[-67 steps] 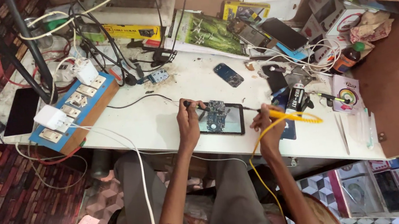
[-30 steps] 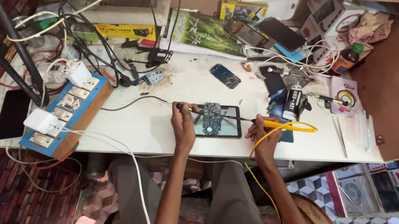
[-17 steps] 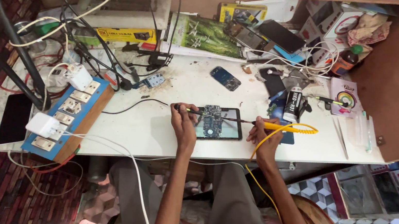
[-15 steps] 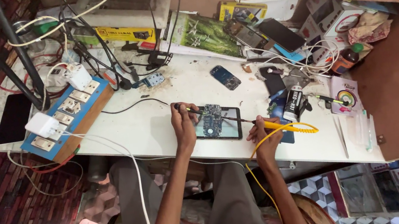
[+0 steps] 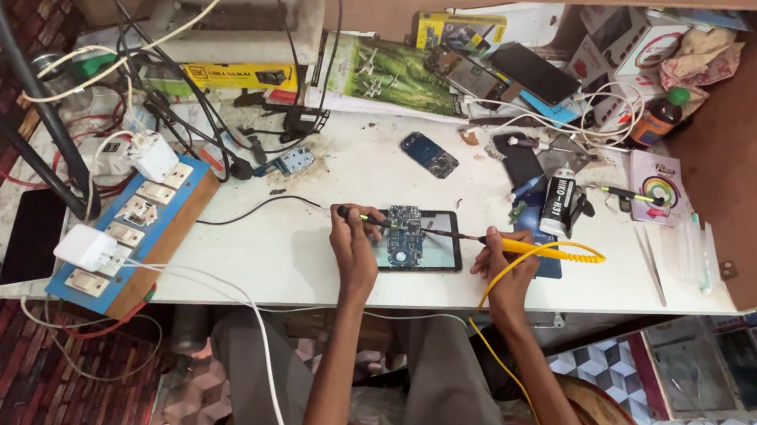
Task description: The person uses a soldering iron to work on a small electronic circuit board placed on a tablet screen. They hold the board steady with one hand while applying the soldering iron with the other, focusing on specific points on the board.
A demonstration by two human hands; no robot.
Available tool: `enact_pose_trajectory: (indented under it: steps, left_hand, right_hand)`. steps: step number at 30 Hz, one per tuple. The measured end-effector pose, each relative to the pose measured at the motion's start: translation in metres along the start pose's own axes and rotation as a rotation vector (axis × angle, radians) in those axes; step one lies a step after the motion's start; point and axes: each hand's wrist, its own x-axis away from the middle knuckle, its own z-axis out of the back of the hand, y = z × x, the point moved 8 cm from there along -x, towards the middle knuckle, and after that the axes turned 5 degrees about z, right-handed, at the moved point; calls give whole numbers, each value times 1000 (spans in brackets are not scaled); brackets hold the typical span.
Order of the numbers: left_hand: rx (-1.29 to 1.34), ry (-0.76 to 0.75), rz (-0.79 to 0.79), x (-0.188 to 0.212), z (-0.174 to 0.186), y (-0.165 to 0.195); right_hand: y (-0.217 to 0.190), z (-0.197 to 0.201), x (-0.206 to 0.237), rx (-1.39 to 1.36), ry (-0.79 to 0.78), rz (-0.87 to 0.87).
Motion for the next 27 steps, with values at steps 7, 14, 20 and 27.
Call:
enact_pose_trajectory:
  steps: [7,14,20,27]
  left_hand:
    - [35,22,-23,1,3,3]
    - [22,3,-47,3,1,5]
    - [-84,40,-48,8,1,8]
    - [-123,37,-74,13,5,3]
  right_hand:
    - [-4,0,4,1,-4,29]
    - [-6,1,5,9,-3,41]
    - [-8,3,5,8,13,26]
    - [-7,2,9,-25,-17,39]
